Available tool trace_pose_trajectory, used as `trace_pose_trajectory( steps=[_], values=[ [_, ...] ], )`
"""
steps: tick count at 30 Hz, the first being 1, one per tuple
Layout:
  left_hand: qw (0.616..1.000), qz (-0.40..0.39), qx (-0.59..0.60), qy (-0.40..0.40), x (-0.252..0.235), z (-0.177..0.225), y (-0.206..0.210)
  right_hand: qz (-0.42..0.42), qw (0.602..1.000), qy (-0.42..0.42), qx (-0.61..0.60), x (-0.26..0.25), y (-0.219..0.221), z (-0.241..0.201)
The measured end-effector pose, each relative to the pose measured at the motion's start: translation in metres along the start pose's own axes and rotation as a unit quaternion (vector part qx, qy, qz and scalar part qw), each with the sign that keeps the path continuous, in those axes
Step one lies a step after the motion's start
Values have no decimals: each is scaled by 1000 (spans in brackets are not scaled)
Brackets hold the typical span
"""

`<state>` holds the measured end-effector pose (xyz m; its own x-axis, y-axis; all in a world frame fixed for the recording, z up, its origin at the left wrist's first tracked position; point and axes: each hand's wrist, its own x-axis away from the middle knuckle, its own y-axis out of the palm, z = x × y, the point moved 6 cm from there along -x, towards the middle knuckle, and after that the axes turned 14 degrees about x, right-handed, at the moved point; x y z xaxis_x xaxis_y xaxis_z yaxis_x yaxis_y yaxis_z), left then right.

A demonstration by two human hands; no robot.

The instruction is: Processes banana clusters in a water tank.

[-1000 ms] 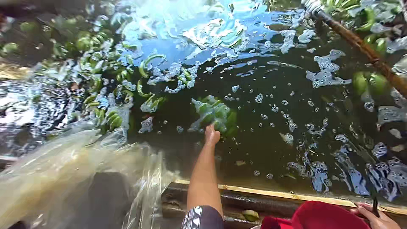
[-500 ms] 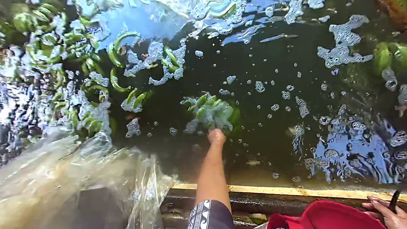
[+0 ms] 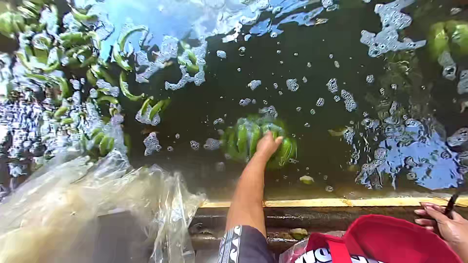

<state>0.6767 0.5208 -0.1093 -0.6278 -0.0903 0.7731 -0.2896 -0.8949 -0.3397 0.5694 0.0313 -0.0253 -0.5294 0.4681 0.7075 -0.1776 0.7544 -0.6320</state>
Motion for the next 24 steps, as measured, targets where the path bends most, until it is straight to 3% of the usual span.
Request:
trace_pose_trajectory(
  steps=[5,8,11,14,19,24],
  values=[
    [962,129,187,153,2,23,-57,3,1000,8,-18,-2,0,1],
    [942,174,220,183,28,-1,-82,10,1000,11,-25,-6,-1,7],
    [973,160,100,133,46,-66,-66,11,999,9,-29,-8,-2,8],
    [990,114,-27,72,60,-118,-13,11,999,11,-33,-7,-4,7],
    [986,88,-128,-63,60,-107,41,5,999,36,15,-5,-1,0],
    [987,97,-96,-89,47,-86,43,-52,986,-33,154,-11,8,-34]
  ],
)
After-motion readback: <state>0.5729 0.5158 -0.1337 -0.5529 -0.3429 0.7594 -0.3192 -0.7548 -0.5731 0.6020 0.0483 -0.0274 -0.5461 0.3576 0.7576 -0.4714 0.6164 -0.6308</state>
